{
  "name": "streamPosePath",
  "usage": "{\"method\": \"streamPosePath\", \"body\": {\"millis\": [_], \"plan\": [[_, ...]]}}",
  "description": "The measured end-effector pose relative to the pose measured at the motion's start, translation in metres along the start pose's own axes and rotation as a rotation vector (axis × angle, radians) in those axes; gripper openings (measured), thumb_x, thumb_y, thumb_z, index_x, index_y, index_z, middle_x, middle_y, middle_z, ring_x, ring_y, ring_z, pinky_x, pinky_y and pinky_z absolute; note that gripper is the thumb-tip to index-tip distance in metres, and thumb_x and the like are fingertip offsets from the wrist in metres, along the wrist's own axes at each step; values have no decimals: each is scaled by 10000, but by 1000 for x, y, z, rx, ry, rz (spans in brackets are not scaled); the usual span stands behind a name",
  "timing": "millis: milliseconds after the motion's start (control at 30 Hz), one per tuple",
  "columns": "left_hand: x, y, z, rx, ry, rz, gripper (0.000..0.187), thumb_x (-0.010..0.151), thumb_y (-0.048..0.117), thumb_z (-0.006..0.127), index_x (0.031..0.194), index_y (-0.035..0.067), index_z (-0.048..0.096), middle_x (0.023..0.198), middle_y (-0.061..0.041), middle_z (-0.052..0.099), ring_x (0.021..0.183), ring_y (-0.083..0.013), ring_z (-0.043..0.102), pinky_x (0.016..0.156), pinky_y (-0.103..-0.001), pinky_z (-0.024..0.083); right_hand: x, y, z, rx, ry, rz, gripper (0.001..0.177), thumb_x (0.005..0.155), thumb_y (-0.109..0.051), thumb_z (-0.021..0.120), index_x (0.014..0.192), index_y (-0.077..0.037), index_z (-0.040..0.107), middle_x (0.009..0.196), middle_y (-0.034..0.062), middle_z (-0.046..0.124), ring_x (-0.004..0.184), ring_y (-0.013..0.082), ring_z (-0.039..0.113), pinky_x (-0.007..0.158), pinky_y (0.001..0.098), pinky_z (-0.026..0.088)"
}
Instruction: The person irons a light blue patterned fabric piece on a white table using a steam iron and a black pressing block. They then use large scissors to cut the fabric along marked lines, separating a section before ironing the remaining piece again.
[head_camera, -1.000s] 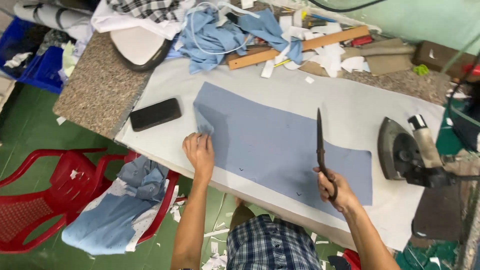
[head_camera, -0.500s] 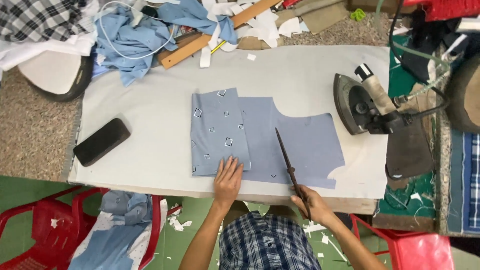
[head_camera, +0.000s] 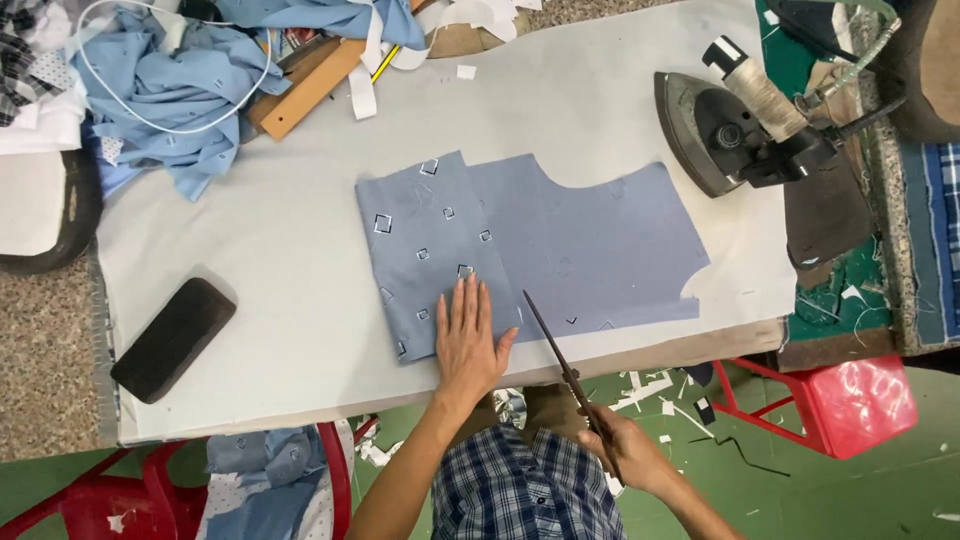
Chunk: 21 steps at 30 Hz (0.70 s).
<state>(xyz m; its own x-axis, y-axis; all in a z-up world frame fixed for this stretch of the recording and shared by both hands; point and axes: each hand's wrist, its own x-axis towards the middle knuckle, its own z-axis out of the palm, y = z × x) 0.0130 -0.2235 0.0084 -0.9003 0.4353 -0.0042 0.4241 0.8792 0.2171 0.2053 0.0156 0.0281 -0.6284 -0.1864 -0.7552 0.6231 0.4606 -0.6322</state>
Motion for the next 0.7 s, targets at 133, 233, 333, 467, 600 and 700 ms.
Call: {"method": "streamPosePath", "body": {"millis": [133,233,333,467,600,700], "plan": [[-1,-6,16,56,-21,12,820,1044,612,197,1576,-6,278,1666,-189,231,1556,-327,192,1263,-531,123,-4,-2,6,31,19,-71,804,891,-645,502,1407,-29,517,601,-41,445,436,79,487,380,260,479],[-6,-6,14,7,-38,8,794,1051,587,233,1578,-7,271,1670,-192,213,1559,-332,174,1267,-524,112,-18,3,8,-13,45,-49,778,884,-661,498,1358,-47,554,600,-42,407,479,98,434,427,300,362],[-15,-3,5,-52,12,23,724,1058,506,336,1560,-16,322,1648,-208,266,1543,-345,231,1261,-525,175,-31,5,9,56,-29,4,727,880,-647,524,1328,-77,569,631,-31,444,478,97,466,423,305,445],[-21,2,3,-145,89,55,653,992,358,526,1480,-67,440,1588,-253,366,1503,-379,317,1238,-569,230,-31,-13,4,126,-212,-49,669,918,-676,419,1181,-82,576,620,-56,414,468,73,404,403,260,395],[-19,9,21,-203,137,88,583,989,169,636,1470,-90,434,1567,-289,372,1499,-425,296,1252,-592,219,-16,-70,-1,341,-286,79,821,909,-628,441,1511,-70,412,635,-36,387,488,68,400,480,244,519],[-16,11,28,-279,272,134,486,915,-65,741,1358,-120,549,1474,-327,467,1421,-473,407,1208,-609,339,-15,-66,4,300,-252,15,649,950,-588,431,1364,-93,498,704,-35,404,545,90,426,486,259,505]]}}
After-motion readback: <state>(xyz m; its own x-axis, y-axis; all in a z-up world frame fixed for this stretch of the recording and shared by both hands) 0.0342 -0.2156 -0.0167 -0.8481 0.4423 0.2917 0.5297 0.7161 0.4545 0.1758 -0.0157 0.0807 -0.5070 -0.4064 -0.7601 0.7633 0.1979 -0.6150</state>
